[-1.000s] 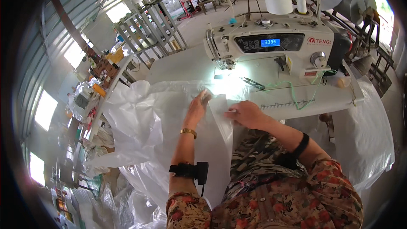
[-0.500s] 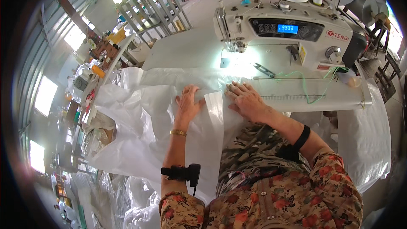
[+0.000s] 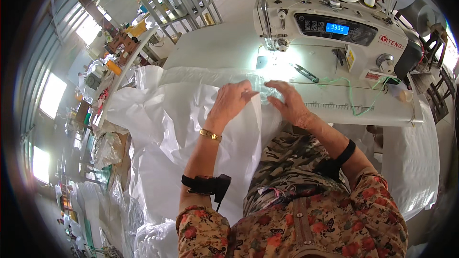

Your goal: Sewing and aligning large white plastic sheets using an industrial sewing machine in a manufacturing setting.

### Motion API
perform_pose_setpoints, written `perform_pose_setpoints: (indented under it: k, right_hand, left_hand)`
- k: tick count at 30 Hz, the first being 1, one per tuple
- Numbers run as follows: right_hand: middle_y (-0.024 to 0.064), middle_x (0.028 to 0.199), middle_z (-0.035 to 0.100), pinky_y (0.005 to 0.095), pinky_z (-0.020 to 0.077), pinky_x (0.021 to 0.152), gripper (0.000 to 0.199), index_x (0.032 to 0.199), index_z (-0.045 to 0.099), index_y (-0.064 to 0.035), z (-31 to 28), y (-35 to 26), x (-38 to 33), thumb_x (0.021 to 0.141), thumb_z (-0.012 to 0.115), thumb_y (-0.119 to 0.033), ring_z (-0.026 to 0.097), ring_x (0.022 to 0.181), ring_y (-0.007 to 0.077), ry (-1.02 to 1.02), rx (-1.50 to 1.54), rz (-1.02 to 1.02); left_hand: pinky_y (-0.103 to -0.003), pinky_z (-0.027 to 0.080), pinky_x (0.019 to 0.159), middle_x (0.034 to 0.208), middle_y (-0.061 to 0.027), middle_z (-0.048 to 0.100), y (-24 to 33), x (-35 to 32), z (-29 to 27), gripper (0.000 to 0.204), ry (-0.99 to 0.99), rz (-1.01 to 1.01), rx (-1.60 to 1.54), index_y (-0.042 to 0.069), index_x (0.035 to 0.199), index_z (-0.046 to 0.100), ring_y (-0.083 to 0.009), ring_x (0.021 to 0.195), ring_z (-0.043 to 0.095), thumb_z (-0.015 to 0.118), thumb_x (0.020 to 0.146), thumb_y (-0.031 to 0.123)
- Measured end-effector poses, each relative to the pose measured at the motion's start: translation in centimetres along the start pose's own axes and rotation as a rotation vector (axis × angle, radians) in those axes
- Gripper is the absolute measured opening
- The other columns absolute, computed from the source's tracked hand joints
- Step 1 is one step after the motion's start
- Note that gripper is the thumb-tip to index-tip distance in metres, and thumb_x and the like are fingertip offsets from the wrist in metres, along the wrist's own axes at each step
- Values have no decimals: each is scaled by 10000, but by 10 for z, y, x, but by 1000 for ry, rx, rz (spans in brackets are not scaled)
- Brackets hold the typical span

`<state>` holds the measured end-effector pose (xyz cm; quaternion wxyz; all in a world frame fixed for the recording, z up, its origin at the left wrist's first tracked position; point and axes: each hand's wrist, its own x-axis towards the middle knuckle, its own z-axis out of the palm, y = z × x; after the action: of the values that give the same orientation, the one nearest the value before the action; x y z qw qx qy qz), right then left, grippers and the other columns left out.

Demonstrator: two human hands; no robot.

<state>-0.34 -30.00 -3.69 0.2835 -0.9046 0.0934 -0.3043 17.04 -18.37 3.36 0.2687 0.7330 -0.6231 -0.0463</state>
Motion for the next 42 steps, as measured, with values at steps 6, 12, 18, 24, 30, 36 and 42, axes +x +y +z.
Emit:
perform_pose_setpoints:
  k: [6,12,18,24,30,36,42]
  right_hand:
    - [89,807,627,430,458,859,444,1196,564,-63,-14,-58,7,840,685,-300,604,803,267,127,-258,-390]
    - [45,710,650,409,477,736,231,939,600,-81,-9,-76,19,867,649,-295,666,757,225,-151,-511,-219]
    - [93,712,649,401,505,730,177,846,606,-53,-11,-49,19,877,633,-225,660,764,280,46,-357,-55]
    - [120,752,651,407,513,705,127,847,608,-29,-11,-35,14,876,628,-151,645,770,306,146,-109,-80]
    - [143,828,652,399,501,772,86,878,610,-21,-17,-8,24,854,626,-101,639,839,310,287,22,186]
    - [172,1019,621,490,421,892,145,948,631,-31,-15,26,43,812,583,-48,569,1053,308,-73,-673,264]
    - [158,983,633,494,418,854,150,942,632,-31,-25,26,54,811,576,-78,572,1028,304,-173,-478,354]
  left_hand:
    - [-379,435,576,656,-137,600,-12,22,-10,74,20,46,38,25,773,598,-321,610,576,633,750,86]
    - [-443,475,682,743,-183,635,-9,34,-24,120,82,64,122,23,793,661,-395,733,601,649,766,139]
    - [-413,464,669,673,-172,607,4,34,-46,343,-50,-149,75,-4,766,686,-351,694,596,748,772,334]
    - [-352,453,679,689,-127,618,6,42,-29,296,74,181,65,-17,820,686,-225,662,569,729,803,276]
    - [-415,460,819,855,-187,668,9,44,-19,307,-125,21,-65,11,872,712,-356,860,610,685,810,311]
    - [-411,468,799,866,-175,682,12,35,-7,303,-140,6,-114,-10,880,700,-341,841,625,678,820,286]
    - [-363,473,769,813,-146,665,12,31,-8,267,-134,-38,-163,-12,887,698,-280,802,625,698,821,247]
